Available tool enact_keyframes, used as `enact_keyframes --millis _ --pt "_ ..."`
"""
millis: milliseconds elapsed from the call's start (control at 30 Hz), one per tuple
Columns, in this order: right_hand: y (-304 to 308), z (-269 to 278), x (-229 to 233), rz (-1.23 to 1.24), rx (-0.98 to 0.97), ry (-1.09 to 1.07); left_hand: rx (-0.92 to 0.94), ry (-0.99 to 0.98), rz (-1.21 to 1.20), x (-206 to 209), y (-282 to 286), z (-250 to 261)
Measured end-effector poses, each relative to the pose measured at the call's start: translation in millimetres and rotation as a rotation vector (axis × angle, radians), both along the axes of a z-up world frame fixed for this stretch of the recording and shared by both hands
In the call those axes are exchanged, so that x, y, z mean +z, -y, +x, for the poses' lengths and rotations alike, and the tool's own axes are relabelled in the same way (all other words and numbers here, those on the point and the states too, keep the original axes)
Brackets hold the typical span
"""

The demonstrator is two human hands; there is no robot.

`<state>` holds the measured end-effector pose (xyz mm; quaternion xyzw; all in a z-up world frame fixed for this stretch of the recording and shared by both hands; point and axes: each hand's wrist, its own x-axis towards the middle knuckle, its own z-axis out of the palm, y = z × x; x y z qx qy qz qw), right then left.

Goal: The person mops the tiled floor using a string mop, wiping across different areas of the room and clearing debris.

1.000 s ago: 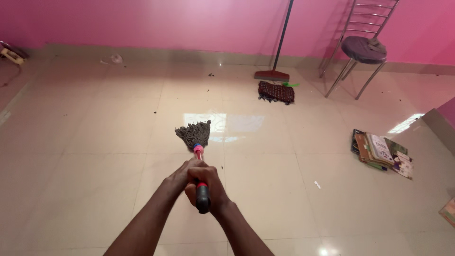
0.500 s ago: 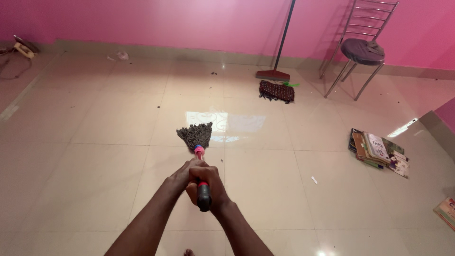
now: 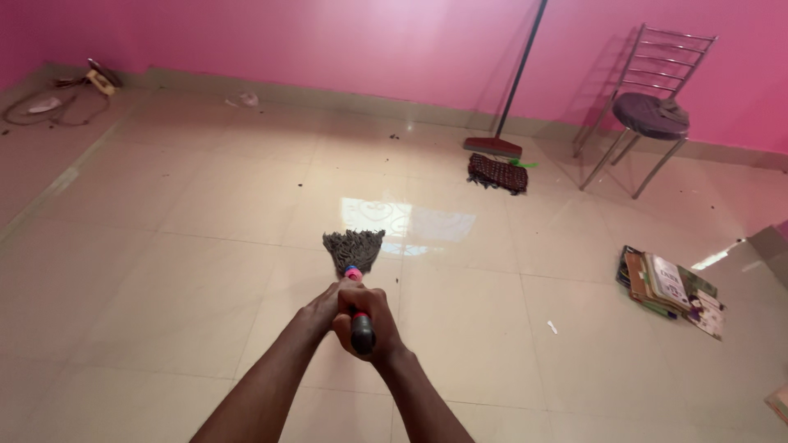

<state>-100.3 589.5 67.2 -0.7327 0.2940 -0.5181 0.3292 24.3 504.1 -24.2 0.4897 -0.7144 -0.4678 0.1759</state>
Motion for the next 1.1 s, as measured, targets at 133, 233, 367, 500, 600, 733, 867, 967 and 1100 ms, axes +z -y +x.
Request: enact_keyframes --millis 133,233,367,500,600,733,867,967,1100 --pt "-10 13 2 0.117 0.013 -0.045 0.014 -0.010 0.017 0 -16 10" --pt "-24 20 1 0.112 -0.006 -0.029 0.022 -0.025 0.025 -2 -31 17" --pt "-47 25 2 -0.018 -0.032 -0.019 0.034 -0.048 0.022 1 -53 24" --pt "-72 22 9 0.096 0.009 -0.024 0.060 -0.058 0.028 6 -85 25" --pt "-92 16 15 0.113 0.037 -0.003 0.076 -0.065 0.024 13 -106 17" --pt "-111 -7 20 0.135 0.052 -0.028 0.086 -0.082 0.019 17 -127 -6" --pt "-132 -21 30 0.014 0.097 0.014 0.093 -0.076 0.014 23 -142 -15" --pt "-138 -25 37 0.076 0.132 -0.004 0.101 -0.079 0.028 19 -155 -16" --pt "-143 -39 45 -0.019 0.165 -0.016 0.112 -0.124 0.005 11 -156 -25"
